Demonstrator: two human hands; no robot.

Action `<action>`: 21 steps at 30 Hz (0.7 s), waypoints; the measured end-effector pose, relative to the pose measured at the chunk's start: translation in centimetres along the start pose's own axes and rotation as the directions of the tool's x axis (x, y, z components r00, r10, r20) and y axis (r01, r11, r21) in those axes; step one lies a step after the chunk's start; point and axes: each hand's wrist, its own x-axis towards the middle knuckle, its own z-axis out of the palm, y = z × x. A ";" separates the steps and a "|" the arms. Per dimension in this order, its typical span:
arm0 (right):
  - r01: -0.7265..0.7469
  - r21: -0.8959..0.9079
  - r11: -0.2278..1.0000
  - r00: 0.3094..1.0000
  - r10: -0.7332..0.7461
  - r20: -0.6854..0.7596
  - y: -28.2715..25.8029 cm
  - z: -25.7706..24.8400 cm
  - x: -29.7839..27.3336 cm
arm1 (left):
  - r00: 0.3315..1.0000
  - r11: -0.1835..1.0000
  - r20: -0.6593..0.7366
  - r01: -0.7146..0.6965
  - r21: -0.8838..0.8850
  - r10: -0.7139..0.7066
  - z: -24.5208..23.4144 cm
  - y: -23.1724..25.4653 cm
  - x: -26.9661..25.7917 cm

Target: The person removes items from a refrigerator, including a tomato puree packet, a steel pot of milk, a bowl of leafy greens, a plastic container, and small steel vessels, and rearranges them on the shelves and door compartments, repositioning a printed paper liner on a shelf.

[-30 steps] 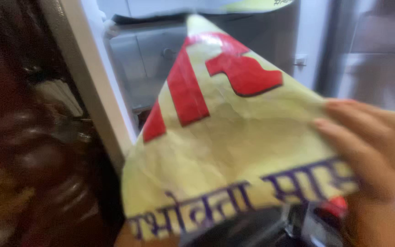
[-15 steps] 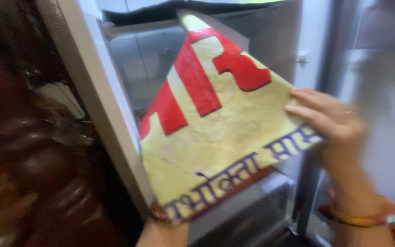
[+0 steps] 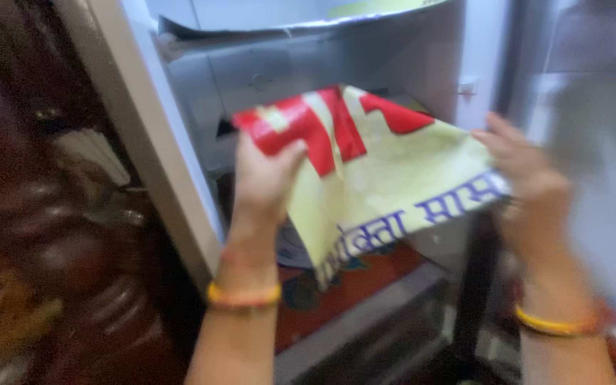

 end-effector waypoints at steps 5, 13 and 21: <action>0.113 -0.045 0.993 0.958 -0.121 -0.262 -1.8 2.0 -1.4 | 0.910 0.934 0.248 -0.354 0.045 0.333 0.8 -0.1 7.2; -0.046 -0.024 0.999 0.998 0.047 0.040 1.5 4.5 -2.9 | 0.932 0.068 -0.231 0.221 0.973 0.280 -0.9 1.0 5.2; -0.373 -0.041 0.927 0.924 0.375 0.071 4.0 5.1 -4.6 | 0.982 -0.225 0.098 -0.133 0.965 -0.161 8.2 0.3 2.7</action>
